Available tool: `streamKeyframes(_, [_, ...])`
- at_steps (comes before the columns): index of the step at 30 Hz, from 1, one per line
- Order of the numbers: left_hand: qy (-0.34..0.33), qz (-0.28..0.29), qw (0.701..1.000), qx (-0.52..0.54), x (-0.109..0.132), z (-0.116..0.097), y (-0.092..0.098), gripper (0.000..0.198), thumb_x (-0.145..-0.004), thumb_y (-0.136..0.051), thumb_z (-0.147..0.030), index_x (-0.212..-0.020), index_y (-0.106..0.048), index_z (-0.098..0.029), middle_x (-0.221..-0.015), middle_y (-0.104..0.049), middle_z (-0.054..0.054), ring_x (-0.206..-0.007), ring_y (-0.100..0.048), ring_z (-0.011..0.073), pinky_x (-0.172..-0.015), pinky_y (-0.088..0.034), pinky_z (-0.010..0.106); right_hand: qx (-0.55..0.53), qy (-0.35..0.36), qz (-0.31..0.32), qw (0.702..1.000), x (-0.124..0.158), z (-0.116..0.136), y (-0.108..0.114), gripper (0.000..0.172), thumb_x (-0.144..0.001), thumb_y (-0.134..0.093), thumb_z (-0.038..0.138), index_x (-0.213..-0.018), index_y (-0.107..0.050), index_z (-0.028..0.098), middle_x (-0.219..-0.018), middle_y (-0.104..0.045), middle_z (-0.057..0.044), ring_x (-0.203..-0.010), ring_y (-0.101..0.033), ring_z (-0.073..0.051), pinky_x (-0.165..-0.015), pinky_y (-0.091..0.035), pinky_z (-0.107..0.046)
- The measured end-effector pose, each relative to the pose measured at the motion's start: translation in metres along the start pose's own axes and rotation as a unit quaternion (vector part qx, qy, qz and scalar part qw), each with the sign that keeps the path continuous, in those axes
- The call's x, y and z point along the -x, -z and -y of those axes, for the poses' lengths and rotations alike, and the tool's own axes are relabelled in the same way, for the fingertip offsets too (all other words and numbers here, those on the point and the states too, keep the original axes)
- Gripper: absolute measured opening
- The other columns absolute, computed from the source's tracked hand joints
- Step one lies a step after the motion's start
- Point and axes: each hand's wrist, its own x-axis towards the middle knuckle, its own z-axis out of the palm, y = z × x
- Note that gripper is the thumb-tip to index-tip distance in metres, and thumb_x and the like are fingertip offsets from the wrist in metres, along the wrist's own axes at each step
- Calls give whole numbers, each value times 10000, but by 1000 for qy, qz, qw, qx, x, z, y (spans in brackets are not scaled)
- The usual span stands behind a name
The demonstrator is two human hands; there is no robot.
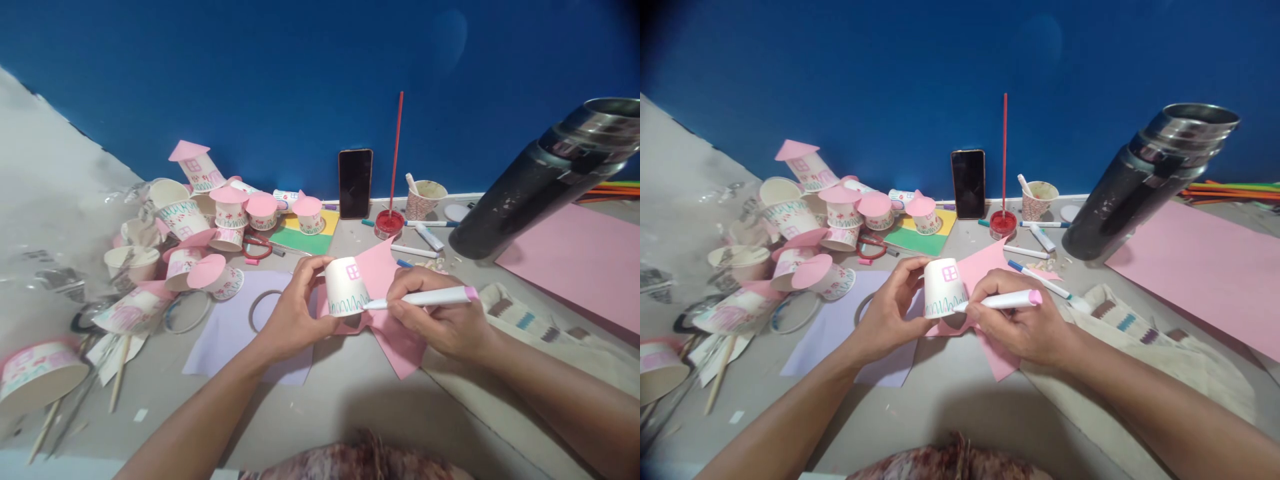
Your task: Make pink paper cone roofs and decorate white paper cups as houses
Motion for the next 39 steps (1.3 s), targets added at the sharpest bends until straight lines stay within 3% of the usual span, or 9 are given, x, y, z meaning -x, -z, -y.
streamKeyframes(9, [11, 13, 999, 27, 0, -3, 1, 756, -713, -815, -97, -1367, -495, -300, -1410, -517, 96, -1374, -517, 313, -1206, -380, 495, -35, -71, -62, 995, 9, -9, 2, 110, -935, -624, 181, -833, -654, 207, -699, -635, 3, -521, -535, -117, -468, -395, -248])
streamKeyframes(16, [8, 13, 1000, 28, 0, -2, 0, 769, -700, -847, -119, -1362, -503, -305, -1418, -525, 97, -1365, -531, 317, -1186, -399, 489, -10, -23, -24, 999, 2, -2, 2, 111, -907, -605, 150, -819, -644, 205, -624, -628, 23, -495, -548, -113, -461, -411, -234])
streamKeyframes(26, [17, 4, 999, 29, 0, -2, 0, 737, -701, -867, -197, -1350, -530, -289, -1407, -560, 111, -1363, -545, 336, -1173, -424, 493, 3, -28, -19, 999, 1, -2, 1, 100, -898, -626, 167, -806, -647, 201, -618, -636, 23, -488, -545, -109, -477, -425, -238])
streamKeyframes(32, [12, 1, 998, 67, -2, 3, 1, 718, -732, -833, -154, -1356, -506, -291, -1437, -535, 101, -1412, -512, 326, -1186, -406, 500, -46, -84, -98, 991, 6, -7, 1, 112, -938, -650, 224, -827, -638, 213, -676, -632, 1, -542, -552, -132, -465, -418, -247])
streamKeyframes(39, [9, 7, 996, 90, -3, 7, 0, 725, -738, -829, -142, -1371, -511, -297, -1438, -539, 90, -1428, -496, 313, -1205, -396, 504, -58, -86, -54, 993, 8, -9, 1, 132, -945, -626, 240, -819, -645, 205, -693, -621, 0, -516, -532, -113, -422, -385, -227])
